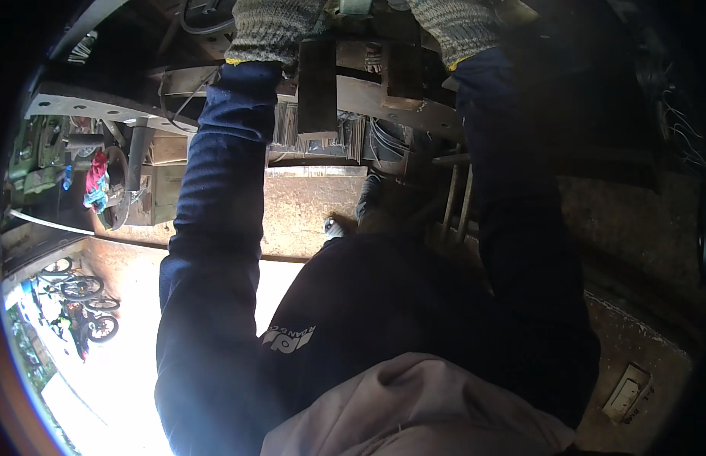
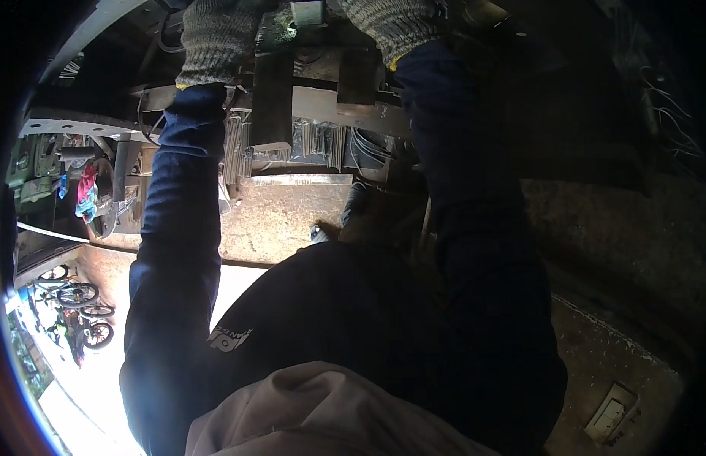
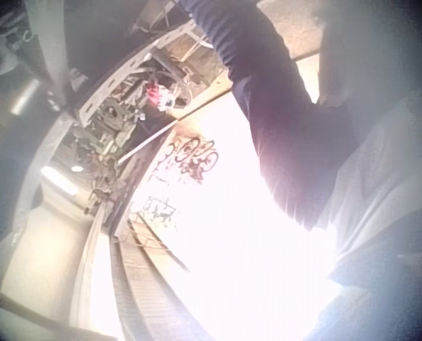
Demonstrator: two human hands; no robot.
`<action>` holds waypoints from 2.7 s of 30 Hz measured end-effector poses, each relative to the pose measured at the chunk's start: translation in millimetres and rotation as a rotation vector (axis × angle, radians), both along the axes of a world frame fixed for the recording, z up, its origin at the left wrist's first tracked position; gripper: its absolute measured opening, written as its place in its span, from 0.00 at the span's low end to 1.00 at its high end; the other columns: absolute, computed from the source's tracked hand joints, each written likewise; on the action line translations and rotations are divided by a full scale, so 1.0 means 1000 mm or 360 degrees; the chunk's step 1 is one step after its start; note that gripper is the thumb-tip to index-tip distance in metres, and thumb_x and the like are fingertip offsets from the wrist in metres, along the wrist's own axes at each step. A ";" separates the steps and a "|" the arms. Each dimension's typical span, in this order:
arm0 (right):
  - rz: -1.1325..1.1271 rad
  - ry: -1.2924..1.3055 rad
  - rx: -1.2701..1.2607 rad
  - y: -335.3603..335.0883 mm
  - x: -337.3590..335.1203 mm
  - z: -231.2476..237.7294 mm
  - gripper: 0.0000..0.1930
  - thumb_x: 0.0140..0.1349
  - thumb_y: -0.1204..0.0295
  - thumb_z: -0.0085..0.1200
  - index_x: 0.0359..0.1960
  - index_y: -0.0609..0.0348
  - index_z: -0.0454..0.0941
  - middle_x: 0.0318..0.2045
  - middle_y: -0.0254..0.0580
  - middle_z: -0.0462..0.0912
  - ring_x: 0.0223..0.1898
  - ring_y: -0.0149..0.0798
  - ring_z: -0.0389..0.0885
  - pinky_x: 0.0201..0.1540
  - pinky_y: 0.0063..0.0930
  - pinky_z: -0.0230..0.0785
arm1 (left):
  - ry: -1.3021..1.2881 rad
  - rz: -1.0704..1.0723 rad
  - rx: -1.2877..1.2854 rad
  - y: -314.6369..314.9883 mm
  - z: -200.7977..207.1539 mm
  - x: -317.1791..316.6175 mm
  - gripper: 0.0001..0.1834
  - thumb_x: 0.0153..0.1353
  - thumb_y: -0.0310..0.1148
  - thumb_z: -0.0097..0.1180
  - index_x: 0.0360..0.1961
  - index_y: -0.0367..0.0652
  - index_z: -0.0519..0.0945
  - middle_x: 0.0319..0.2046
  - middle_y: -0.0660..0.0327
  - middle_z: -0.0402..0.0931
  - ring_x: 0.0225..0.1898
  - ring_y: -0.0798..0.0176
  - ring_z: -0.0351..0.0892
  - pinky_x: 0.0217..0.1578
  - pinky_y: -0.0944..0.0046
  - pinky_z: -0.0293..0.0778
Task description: The person adjusts and secures metal components within a piece of machinery, using their hands and a wrench to tighten a bracket while a second person assists by holding parts in place.
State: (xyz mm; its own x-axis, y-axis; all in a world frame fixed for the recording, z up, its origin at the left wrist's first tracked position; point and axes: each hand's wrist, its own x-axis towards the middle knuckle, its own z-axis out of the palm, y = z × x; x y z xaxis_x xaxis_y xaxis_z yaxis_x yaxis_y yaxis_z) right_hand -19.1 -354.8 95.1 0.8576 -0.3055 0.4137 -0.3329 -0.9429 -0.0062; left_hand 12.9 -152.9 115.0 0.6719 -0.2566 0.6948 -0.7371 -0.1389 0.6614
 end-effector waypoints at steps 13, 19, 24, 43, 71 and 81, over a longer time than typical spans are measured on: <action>-0.0512 0.0405 -0.0412 0.066 -0.018 0.027 0.36 0.73 0.42 0.42 0.72 0.55 0.66 0.71 0.57 0.67 0.72 0.60 0.63 0.73 0.52 0.57 | -0.0098 -0.0024 -0.0034 -0.004 -0.004 0.001 0.05 0.65 0.26 0.66 0.39 0.37 0.87 0.34 0.59 0.88 0.37 0.65 0.85 0.40 0.64 0.78; 0.0610 -0.0648 0.0244 -0.023 0.011 -0.014 0.35 0.73 0.42 0.43 0.72 0.53 0.65 0.72 0.56 0.66 0.73 0.60 0.62 0.73 0.54 0.57 | -0.0103 -0.0167 -0.0289 -0.008 -0.006 0.004 0.05 0.65 0.28 0.66 0.38 0.38 0.87 0.34 0.57 0.88 0.36 0.63 0.86 0.39 0.62 0.78; 0.0745 -0.0557 -0.0185 -0.057 0.027 -0.041 0.35 0.73 0.42 0.43 0.73 0.52 0.66 0.72 0.55 0.66 0.73 0.59 0.62 0.74 0.53 0.56 | -0.0297 -0.0027 -0.0048 -0.011 -0.001 0.002 0.06 0.64 0.30 0.66 0.37 0.38 0.87 0.32 0.54 0.87 0.34 0.58 0.86 0.38 0.61 0.78; -0.0066 -0.1125 -0.1802 -0.032 0.018 -0.039 0.34 0.75 0.50 0.44 0.75 0.57 0.61 0.57 0.61 0.79 0.40 0.52 0.85 0.41 0.52 0.80 | -0.0298 0.0169 0.0165 -0.002 0.002 0.001 0.07 0.63 0.33 0.66 0.32 0.40 0.87 0.30 0.53 0.86 0.34 0.51 0.87 0.36 0.57 0.78; 0.0996 -0.1061 -0.0059 -0.022 0.015 -0.012 0.23 0.77 0.54 0.46 0.66 0.53 0.72 0.50 0.61 0.84 0.37 0.52 0.87 0.38 0.52 0.79 | -0.0354 0.0318 0.0150 0.000 -0.005 0.007 0.11 0.62 0.37 0.69 0.35 0.40 0.84 0.27 0.52 0.82 0.31 0.50 0.84 0.34 0.55 0.77; 0.0705 -0.0268 0.2195 -0.040 -0.103 0.020 0.19 0.73 0.63 0.58 0.59 0.59 0.75 0.35 0.39 0.81 0.29 0.30 0.77 0.34 0.26 0.72 | 0.0258 0.0333 0.0494 0.048 -0.026 -0.015 0.19 0.65 0.47 0.65 0.52 0.48 0.86 0.45 0.54 0.88 0.48 0.55 0.87 0.48 0.58 0.79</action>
